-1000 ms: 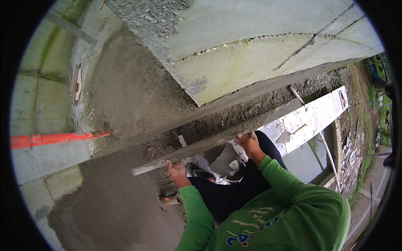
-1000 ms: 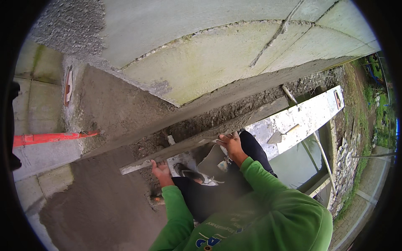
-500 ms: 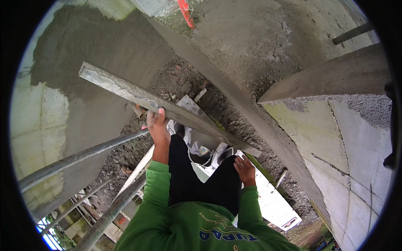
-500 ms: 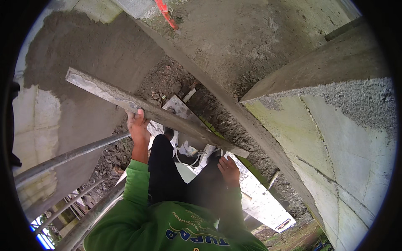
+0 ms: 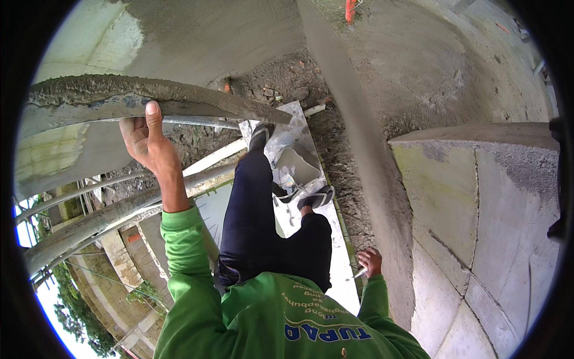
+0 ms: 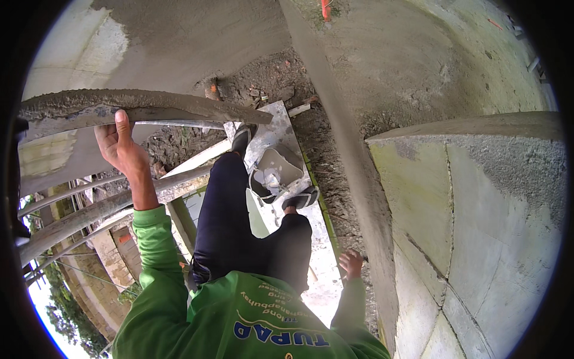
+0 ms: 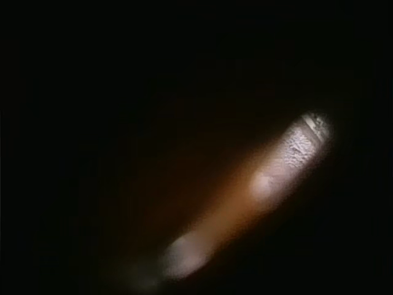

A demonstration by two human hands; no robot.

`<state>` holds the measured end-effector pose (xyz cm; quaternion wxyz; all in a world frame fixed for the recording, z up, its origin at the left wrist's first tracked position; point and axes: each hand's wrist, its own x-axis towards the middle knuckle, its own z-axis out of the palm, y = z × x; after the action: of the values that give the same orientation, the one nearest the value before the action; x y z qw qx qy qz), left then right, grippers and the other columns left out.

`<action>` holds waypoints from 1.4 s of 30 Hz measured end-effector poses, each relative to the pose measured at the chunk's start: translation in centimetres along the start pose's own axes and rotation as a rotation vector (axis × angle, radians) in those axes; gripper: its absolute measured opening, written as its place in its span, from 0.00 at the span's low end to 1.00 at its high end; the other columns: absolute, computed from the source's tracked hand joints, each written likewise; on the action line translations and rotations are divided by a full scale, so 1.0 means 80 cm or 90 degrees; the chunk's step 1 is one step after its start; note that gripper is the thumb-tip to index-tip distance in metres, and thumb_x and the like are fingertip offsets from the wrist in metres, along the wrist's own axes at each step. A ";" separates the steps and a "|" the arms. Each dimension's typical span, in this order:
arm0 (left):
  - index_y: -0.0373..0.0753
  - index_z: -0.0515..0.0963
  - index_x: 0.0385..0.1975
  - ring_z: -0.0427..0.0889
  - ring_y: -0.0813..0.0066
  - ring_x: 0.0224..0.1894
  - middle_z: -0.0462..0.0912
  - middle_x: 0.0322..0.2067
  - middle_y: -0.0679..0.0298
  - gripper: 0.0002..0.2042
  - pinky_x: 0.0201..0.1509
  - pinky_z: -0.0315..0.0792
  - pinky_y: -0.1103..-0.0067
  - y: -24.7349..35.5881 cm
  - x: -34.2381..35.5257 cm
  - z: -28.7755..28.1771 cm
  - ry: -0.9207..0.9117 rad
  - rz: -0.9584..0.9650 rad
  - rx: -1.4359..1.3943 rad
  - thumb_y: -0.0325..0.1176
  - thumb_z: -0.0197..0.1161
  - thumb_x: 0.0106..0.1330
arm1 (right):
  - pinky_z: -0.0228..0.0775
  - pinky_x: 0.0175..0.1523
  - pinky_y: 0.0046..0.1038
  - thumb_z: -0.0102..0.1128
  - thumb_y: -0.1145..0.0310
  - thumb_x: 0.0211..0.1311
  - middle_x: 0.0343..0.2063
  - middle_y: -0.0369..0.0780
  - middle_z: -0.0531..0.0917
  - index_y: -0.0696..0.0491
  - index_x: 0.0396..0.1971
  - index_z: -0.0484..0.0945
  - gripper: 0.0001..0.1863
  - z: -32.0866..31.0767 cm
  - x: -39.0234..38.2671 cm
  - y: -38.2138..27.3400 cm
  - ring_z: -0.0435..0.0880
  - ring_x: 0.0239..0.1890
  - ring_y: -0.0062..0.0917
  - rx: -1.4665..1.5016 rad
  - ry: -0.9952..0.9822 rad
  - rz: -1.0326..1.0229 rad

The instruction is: The person applies and smooths wet cement onto a vertical wall using a trowel and a long straightedge. They repeatedly scoop cement from a bucket, spread it on the wall, and level the surface with the straightedge.

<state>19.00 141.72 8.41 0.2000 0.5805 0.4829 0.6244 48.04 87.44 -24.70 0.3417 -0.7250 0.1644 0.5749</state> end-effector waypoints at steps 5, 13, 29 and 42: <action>0.31 0.71 0.45 0.75 0.78 0.39 0.77 0.36 0.61 0.15 0.44 0.73 0.81 0.008 0.002 -0.033 0.018 -0.009 0.051 0.30 0.65 0.64 | 0.76 0.48 0.37 0.52 0.65 0.64 0.44 0.45 0.80 0.53 0.53 0.68 0.19 0.025 0.014 -0.016 0.82 0.45 0.35 -0.011 -0.028 -0.025; 0.35 0.70 0.39 0.65 0.85 0.27 0.71 0.26 0.69 0.12 0.30 0.64 0.87 -0.067 -0.059 -0.039 0.032 -0.032 0.068 0.31 0.65 0.64 | 0.73 0.47 0.37 0.56 0.64 0.60 0.41 0.42 0.80 0.53 0.53 0.70 0.21 0.094 -0.028 -0.076 0.81 0.42 0.31 -0.055 -0.050 -0.100; 0.29 0.73 0.45 0.82 0.74 0.30 0.84 0.31 0.55 0.17 0.38 0.75 0.75 -0.224 -0.129 -0.063 -0.007 -0.150 0.249 0.33 0.65 0.61 | 0.72 0.36 0.24 0.55 0.70 0.61 0.37 0.39 0.80 0.55 0.48 0.72 0.15 0.082 -0.074 -0.072 0.82 0.36 0.24 -0.055 0.015 -0.144; 0.22 0.77 0.25 0.81 0.68 0.25 0.82 0.24 0.52 0.24 0.30 0.76 0.71 -0.247 -0.115 -0.084 -0.183 -0.263 0.459 0.45 0.71 0.55 | 0.73 0.29 0.24 0.58 0.69 0.57 0.22 0.41 0.82 0.59 0.33 0.78 0.09 0.056 -0.111 0.147 0.81 0.22 0.23 -0.027 0.144 -0.028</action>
<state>8.97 140.73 -12.04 0.1703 0.5852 0.7433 0.2759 34.83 80.76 -20.37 0.3179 -0.7959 0.1736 0.4852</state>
